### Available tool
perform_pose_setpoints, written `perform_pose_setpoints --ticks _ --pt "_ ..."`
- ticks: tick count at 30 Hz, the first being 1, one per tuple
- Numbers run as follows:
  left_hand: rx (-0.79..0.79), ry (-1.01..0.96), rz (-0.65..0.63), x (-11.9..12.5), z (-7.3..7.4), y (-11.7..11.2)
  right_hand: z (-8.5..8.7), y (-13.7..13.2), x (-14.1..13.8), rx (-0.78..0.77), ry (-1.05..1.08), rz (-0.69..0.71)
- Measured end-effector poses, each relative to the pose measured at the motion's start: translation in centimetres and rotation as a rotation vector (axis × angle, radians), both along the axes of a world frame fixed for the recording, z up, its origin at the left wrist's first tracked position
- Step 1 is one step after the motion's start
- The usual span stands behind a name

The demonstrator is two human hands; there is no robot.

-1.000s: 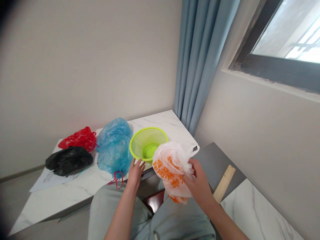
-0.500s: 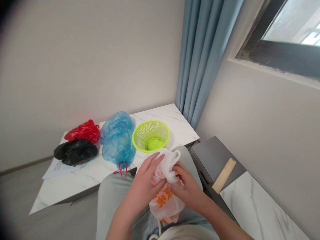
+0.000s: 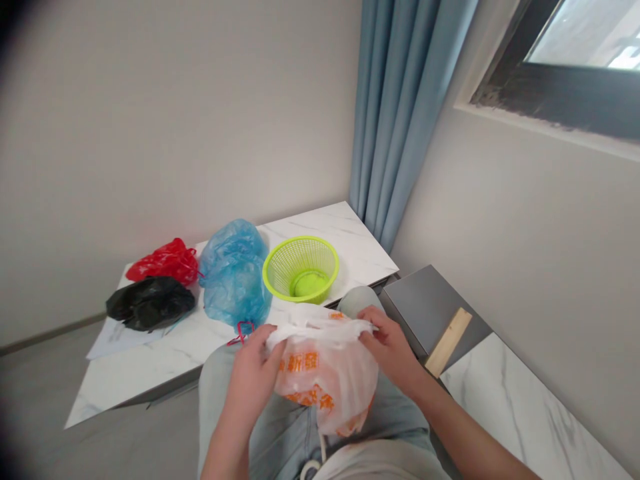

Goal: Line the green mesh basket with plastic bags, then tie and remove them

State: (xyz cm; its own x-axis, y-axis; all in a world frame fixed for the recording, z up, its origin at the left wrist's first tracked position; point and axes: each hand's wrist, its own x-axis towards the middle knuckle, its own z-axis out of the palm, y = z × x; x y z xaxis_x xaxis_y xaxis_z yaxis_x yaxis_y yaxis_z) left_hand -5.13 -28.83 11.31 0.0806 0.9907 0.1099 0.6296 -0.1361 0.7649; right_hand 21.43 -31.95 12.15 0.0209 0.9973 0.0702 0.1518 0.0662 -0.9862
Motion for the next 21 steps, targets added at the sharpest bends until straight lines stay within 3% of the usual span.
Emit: perform_pose_setpoints --ticks 3,5,11,13,21 --pt "-0.066 -0.022 0.233 -2.8 -0.5 0.7 -0.8 0.2 1.4 -0.031 0.192 -0.242" --pt "-0.096 -0.073 0.345 -4.5 -0.7 1.0 -0.8 0.2 2.0 -0.045 0.314 -0.324" --pt "-0.044 -0.28 0.484 -6.1 -1.4 0.8 0.0 -0.2 2.4 0.009 0.461 -0.251" --pt "-0.012 -0.221 0.47 -5.8 -1.2 0.6 0.1 -0.3 2.4 0.015 0.475 -0.21" --pt "0.052 -0.1 0.221 -3.7 0.4 -0.1 0.5 -0.5 2.7 -0.038 0.44 -0.082"
